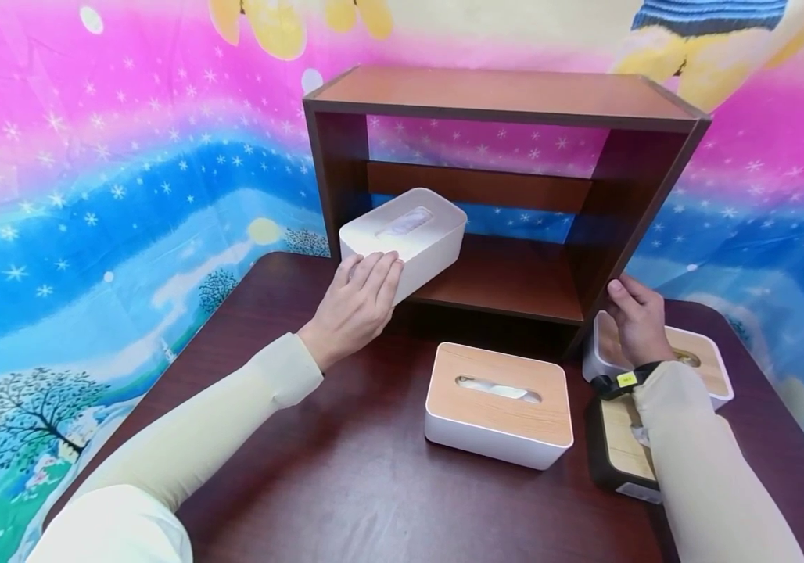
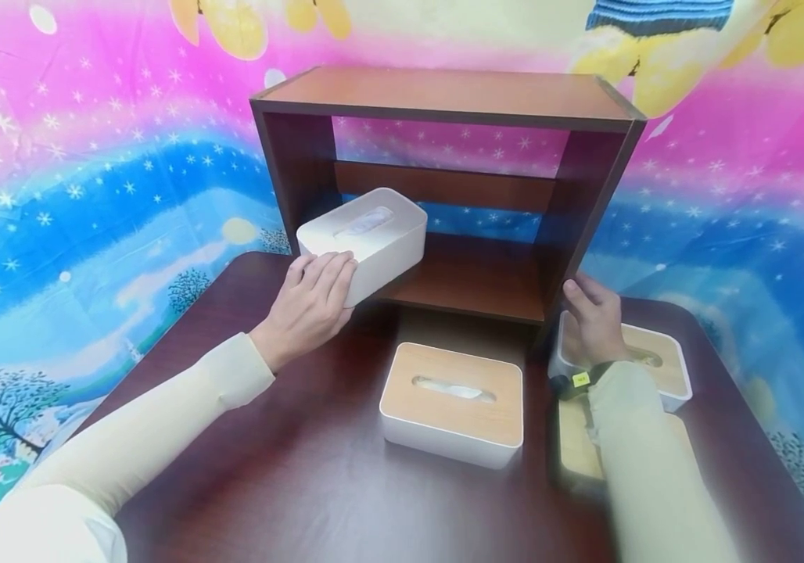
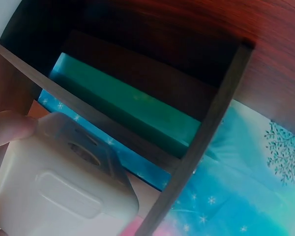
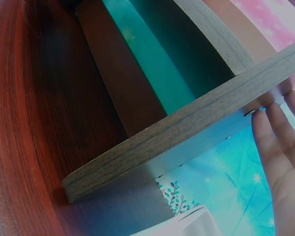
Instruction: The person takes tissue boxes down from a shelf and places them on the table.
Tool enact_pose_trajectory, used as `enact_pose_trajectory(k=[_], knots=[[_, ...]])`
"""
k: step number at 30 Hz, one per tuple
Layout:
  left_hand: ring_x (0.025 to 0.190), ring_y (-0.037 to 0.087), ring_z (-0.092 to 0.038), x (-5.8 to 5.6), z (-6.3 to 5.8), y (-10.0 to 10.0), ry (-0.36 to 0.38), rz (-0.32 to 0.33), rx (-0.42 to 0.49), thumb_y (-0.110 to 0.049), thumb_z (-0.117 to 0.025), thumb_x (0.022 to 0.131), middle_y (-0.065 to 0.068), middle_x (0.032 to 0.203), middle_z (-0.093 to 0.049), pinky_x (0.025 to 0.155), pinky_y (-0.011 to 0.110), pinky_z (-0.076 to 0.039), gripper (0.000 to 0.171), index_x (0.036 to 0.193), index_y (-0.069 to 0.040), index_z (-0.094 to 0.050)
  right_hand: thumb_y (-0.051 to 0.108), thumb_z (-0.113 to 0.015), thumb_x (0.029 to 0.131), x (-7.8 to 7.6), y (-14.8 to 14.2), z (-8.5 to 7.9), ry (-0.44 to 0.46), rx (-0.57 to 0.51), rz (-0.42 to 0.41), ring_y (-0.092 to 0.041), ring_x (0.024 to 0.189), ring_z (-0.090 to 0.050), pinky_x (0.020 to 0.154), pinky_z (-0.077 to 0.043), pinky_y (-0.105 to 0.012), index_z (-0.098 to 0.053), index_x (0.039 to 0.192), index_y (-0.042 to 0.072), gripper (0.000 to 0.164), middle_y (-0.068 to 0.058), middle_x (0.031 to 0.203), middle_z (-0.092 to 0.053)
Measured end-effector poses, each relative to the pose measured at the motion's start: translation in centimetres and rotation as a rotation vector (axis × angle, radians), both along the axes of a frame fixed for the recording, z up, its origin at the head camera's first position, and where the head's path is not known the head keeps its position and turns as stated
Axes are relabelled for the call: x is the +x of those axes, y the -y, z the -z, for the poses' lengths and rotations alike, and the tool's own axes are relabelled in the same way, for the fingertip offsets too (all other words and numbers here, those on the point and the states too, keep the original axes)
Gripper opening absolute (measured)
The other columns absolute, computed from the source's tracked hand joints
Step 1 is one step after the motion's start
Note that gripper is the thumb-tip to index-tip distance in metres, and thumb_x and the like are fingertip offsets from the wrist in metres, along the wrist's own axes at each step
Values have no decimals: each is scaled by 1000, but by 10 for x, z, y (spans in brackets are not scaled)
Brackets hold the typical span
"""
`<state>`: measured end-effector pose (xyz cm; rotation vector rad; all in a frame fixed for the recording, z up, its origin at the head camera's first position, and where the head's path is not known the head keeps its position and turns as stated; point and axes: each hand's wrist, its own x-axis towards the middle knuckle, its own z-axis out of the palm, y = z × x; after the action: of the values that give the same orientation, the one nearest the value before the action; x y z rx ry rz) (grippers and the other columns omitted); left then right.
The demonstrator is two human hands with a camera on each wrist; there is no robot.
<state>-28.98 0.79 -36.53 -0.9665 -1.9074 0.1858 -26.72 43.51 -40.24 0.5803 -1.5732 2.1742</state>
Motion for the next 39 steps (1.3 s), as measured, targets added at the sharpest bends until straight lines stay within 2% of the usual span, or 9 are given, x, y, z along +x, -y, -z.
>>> enact_pose_trajectory(k=[8, 12, 16, 26, 32, 39], knots=[[117, 32, -38, 2, 0, 10, -32, 0, -57, -22, -47, 84, 20, 131, -40, 92, 47, -31, 56, 132, 3, -35, -2, -44, 91, 0, 2, 0, 0, 0, -6, -22, 88, -60, 77, -48, -28, -44, 123, -14, 34, -15, 105, -60], [119, 34, -37, 3, -2, 15, -20, 7, -100, -23, -50, 83, 22, 133, -38, 101, 46, -24, 61, 134, 4, -31, -2, -45, 91, -1, 1, 0, -5, -5, -5, -22, 87, -60, 77, -48, -28, -44, 123, -14, 34, -15, 104, -61], [119, 35, -37, 2, -4, 19, -7, 34, -131, -20, -52, 83, 23, 132, -38, 103, 44, -17, 62, 134, 6, -30, -1, -46, 91, -1, 1, 0, 1, 2, 0, -22, 88, -60, 77, -48, -28, -44, 124, -13, 35, -15, 105, -60], [115, 38, -39, 0, -2, 24, -77, 126, -123, -11, -50, 84, 26, 128, -40, 101, 43, -23, 55, 134, 5, -33, 0, -44, 91, 0, 2, -1, -6, 39, 11, -22, 88, -60, 78, -48, -28, -44, 124, -13, 35, -16, 106, -59], [114, 37, -40, 0, -2, 27, -109, 108, -132, -10, -46, 87, 25, 128, -40, 98, 44, -28, 52, 134, 5, -31, 1, -45, 91, 1, 2, -1, 6, 55, 27, -21, 88, -60, 78, -48, -27, -45, 124, -12, 35, -15, 106, -60], [111, 34, -43, -1, -3, 27, -147, 94, -66, -18, -48, 82, 21, 123, -45, 91, 46, -34, 59, 135, 3, -33, 1, -44, 92, 0, -2, 0, 11, 65, 13, -22, 91, -60, 80, -47, -28, -43, 125, -12, 35, -16, 108, -59]])
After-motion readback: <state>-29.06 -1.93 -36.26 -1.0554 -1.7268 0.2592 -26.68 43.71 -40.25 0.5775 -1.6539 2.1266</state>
